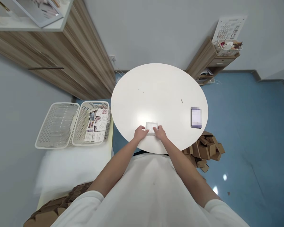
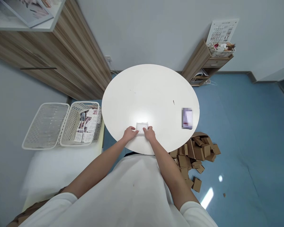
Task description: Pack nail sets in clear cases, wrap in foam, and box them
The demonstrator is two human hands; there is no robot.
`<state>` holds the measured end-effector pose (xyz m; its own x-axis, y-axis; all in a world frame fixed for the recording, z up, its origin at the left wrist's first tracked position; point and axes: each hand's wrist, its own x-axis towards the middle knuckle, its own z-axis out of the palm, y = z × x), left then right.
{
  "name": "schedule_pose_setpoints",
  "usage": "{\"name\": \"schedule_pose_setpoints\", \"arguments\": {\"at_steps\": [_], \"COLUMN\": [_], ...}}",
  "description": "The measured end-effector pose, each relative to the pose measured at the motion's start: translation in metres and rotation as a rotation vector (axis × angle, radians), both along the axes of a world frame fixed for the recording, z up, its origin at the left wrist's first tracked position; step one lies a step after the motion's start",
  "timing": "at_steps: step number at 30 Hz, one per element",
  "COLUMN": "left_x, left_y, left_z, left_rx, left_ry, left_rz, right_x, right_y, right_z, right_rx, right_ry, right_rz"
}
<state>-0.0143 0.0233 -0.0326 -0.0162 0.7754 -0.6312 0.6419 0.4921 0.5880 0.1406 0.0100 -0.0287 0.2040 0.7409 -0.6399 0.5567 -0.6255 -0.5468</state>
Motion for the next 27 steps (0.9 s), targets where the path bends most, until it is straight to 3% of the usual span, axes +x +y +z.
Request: {"name": "schedule_pose_setpoints", "arguments": {"at_steps": [8, 12, 18, 22, 27], "left_x": [0.004, 0.006, 0.01, 0.014, 0.022], "left_y": [-0.006, -0.014, -0.027, -0.034, -0.044], "left_z": [0.008, 0.009, 0.008, 0.015, 0.018], "left_rx": [-0.025, -0.008, -0.013, -0.003, 0.058], "left_ry": [0.052, 0.063, 0.115, 0.125, 0.214], "left_rz": [0.058, 0.072, 0.059, 0.054, 0.123], "right_x": [-0.01, -0.008, 0.014, 0.025, 0.036], "right_y": [-0.016, -0.041, -0.075, -0.075, -0.06], "right_z": [0.005, 0.007, 0.008, 0.009, 0.011], "right_rx": [0.062, 0.251, 0.343, 0.338, 0.298], "right_ry": [-0.047, -0.133, -0.211, -0.161, -0.099], "right_rz": [0.045, 0.253, 0.663, 0.827, 0.904]}}
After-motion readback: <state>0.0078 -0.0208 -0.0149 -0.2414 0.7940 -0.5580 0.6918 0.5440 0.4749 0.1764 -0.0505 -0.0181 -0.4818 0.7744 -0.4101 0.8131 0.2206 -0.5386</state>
